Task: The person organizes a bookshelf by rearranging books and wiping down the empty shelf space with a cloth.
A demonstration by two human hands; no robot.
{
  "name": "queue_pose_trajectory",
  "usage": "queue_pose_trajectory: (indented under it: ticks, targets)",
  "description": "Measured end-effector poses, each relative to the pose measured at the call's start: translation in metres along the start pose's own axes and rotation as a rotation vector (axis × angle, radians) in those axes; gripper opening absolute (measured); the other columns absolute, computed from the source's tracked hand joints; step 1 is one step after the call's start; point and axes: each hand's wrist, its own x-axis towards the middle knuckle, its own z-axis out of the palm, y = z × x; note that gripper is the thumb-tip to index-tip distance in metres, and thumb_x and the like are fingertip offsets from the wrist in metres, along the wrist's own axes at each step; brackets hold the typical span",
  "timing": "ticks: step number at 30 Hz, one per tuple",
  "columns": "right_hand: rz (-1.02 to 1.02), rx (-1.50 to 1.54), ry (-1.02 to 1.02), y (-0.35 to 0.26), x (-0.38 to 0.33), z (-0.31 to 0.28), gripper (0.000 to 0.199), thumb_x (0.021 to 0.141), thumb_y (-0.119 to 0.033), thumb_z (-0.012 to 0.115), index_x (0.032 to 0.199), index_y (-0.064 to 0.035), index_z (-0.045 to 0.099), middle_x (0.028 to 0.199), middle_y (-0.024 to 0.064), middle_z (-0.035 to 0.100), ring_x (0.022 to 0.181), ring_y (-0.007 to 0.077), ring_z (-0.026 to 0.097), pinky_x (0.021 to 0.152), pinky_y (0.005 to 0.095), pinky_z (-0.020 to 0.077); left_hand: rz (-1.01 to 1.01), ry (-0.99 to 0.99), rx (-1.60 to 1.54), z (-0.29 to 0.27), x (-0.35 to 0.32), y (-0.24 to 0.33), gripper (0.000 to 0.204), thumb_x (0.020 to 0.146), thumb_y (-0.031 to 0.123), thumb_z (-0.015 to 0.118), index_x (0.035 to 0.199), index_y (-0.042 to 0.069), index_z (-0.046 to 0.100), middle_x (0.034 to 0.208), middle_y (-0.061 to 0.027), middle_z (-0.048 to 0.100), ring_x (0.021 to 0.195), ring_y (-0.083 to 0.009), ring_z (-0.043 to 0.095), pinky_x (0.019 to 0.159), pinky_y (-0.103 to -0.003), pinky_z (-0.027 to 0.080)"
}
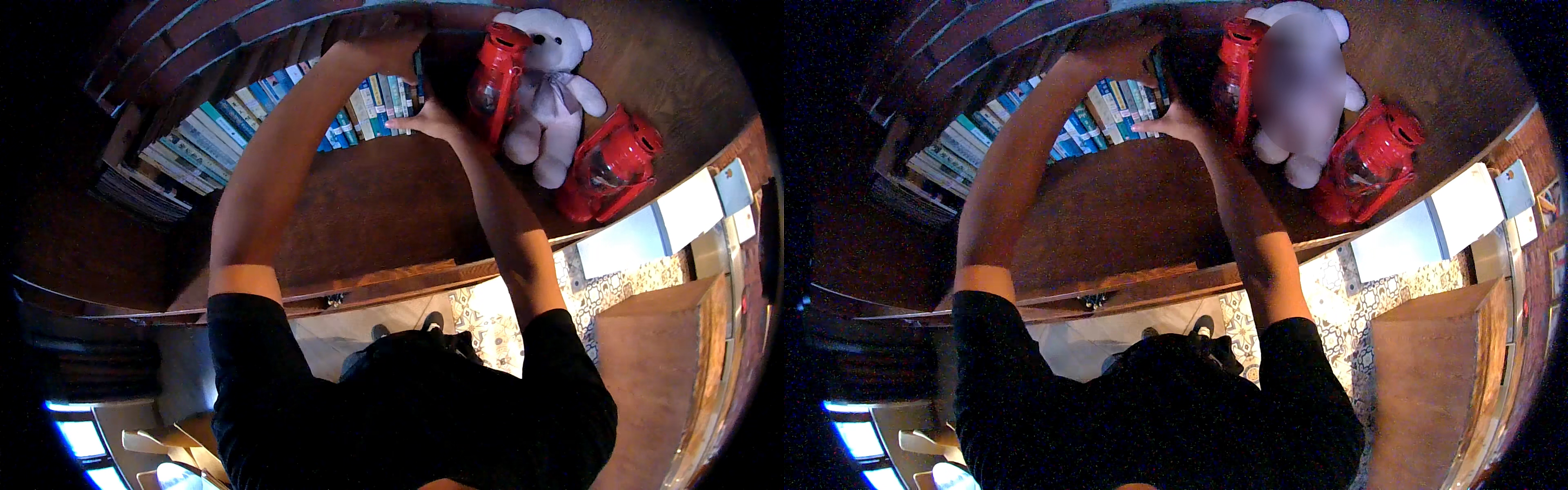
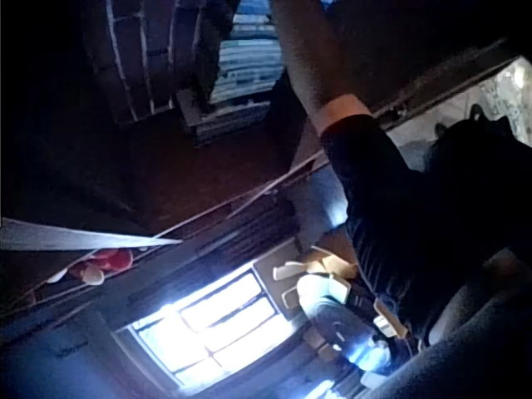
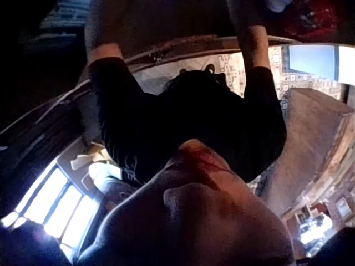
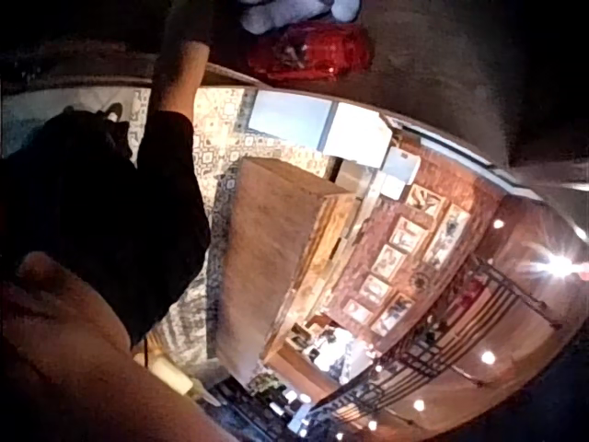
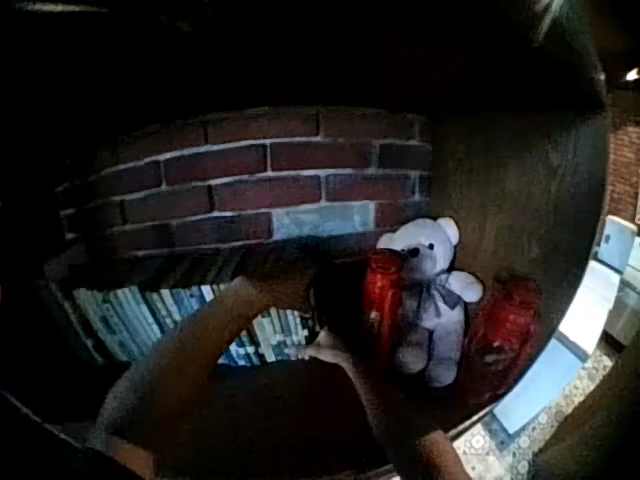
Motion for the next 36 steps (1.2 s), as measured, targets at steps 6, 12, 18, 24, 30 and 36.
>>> queue_pose_trajectory:
  ticks: [6, 12, 18, 24, 30, 36]
  targets:
    - [0.103, -0.205, 0.025, 0.016, -0.014, 0.011, 0.119, 0.058, -0.035, 0.089, 0.145, -0.0009, 0.016, 0.140, 0.0211, 0.040, 0.126, 0.0347, 0.044, 0.108, 0.0389, 0.0342, 0.084, 0.072, 0.136, 0.014, 0.004, -0.007, 0.077, 0.076, 0.046, 0.067, 0.138, 0.008, 0.042, 0.138, -0.0199, 0.045, 0.129, -0.0358, 0.040, 0.108, -0.048, 0.031]
    - [0.046, -0.139, -0.047, 0.002, -0.014, 0.001, 0.114, 0.063, -0.025, 0.087, 0.146, -0.0025, 0.012, 0.146, 0.0188, 0.031, 0.135, 0.0315, 0.032, 0.112, 0.0381, 0.0261, -0.084, -0.238, 0.056, -0.015, -0.001, 0.013, 0.077, 0.064, 0.035, 0.079, 0.130, 0.008, 0.051, 0.134, -0.0169, 0.051, 0.127, -0.0339, 0.045, 0.104, -0.049, 0.038]
    - [0.188, -0.149, -0.128, 0.004, -0.011, -0.005, 0.111, 0.066, -0.025, 0.085, 0.147, -0.0035, 0.012, 0.145, 0.0171, 0.033, 0.134, 0.0292, 0.032, 0.111, 0.0371, 0.0273, -0.133, -0.352, 0.071, -0.010, 0.006, 0.020, 0.071, 0.058, 0.026, 0.087, 0.121, 0.006, 0.060, 0.128, -0.0179, 0.055, 0.121, -0.0339, 0.053, 0.096, -0.048, 0.047]
    - [0.311, 0.153, -0.063, 0.012, -0.017, -0.009, 0.083, 0.081, -0.023, 0.073, 0.145, -0.0046, 0.024, 0.129, 0.0134, 0.051, 0.118, 0.0258, 0.050, 0.098, 0.0347, 0.0402, -0.077, -0.155, 0.008, 0.018, 0.008, 0.005, 0.068, 0.060, 0.031, 0.085, 0.119, 0.008, 0.061, 0.126, -0.0169, 0.057, 0.118, -0.0366, 0.053, 0.099, -0.048, 0.045]
    - [0.335, -0.316, -0.087, 0.023, -0.023, -0.014, 0.084, 0.084, -0.037, 0.067, 0.143, 0.0042, 0.025, 0.140, 0.0297, 0.041, 0.129, 0.0395, 0.043, 0.106, 0.0404, 0.0350, -0.146, -0.190, 0.051, 0.015, 0.012, 0.010, 0.064, 0.064, 0.023, 0.082, 0.121, 0.006, 0.059, 0.123, -0.0163, 0.059, 0.119, -0.0346, 0.054, 0.095, -0.047, 0.048]
    - [0.421, 0.046, 0.151, 0.036, -0.017, -0.002, 0.065, 0.090, -0.034, 0.056, 0.139, 0.0035, 0.033, 0.125, 0.0210, 0.055, 0.116, 0.0320, 0.052, 0.100, 0.0398, 0.0371, 0.016, -0.170, -0.188, 0.011, 0.012, -0.012, 0.062, 0.077, 0.039, 0.072, 0.129, 0.010, 0.054, 0.125, -0.0160, 0.058, 0.121, -0.0311, 0.053, 0.100, -0.045, 0.043]
